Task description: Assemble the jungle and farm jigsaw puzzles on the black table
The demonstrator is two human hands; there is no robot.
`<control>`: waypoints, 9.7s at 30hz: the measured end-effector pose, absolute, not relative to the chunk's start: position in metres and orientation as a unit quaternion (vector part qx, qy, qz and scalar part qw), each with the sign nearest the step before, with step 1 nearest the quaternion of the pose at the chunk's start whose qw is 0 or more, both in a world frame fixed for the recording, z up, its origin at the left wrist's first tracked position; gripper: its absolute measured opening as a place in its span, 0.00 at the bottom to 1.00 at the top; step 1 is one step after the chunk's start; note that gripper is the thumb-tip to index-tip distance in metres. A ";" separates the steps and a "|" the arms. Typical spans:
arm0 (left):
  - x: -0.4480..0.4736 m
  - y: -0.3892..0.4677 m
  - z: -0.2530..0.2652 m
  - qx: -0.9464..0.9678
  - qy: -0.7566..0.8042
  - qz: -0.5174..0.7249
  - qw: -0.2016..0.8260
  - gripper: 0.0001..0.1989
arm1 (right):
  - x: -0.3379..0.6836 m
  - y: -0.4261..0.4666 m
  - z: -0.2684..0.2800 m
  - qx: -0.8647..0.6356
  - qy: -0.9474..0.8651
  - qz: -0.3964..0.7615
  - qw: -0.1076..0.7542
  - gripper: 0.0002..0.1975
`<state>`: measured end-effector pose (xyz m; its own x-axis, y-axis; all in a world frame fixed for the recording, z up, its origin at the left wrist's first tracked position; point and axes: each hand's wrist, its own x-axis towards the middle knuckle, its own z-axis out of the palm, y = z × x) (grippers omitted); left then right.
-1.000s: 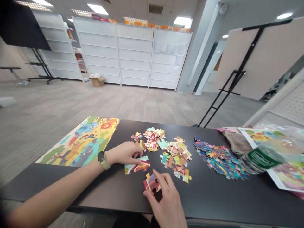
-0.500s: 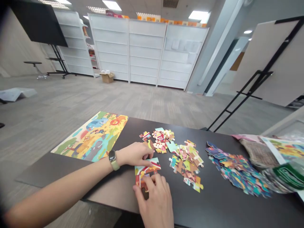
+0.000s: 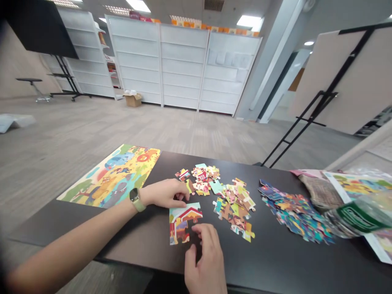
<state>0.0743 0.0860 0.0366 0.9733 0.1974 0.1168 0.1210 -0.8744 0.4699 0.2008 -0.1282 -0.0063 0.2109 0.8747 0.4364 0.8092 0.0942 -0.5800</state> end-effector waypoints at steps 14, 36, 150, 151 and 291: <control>0.074 0.087 0.035 0.954 0.075 0.052 0.285 0.16 | 0.203 -0.125 0.003 -0.665 -0.661 0.155 0.310 0.10; 0.067 0.113 0.030 0.929 0.226 0.207 0.210 0.12 | 0.277 -0.150 -0.008 -0.688 -0.627 -0.083 0.356 0.10; 0.076 0.068 0.038 0.935 0.115 -0.014 0.334 0.11 | 0.233 -0.138 0.024 -0.570 -0.748 0.155 0.301 0.09; 0.076 0.068 0.038 0.935 0.117 -0.013 0.334 0.11 | 0.232 -0.138 0.023 -0.573 -0.745 0.157 0.303 0.10; 0.079 0.112 0.012 0.933 0.304 0.183 0.064 0.06 | 0.373 0.071 0.014 -0.714 -0.656 0.092 0.228 0.16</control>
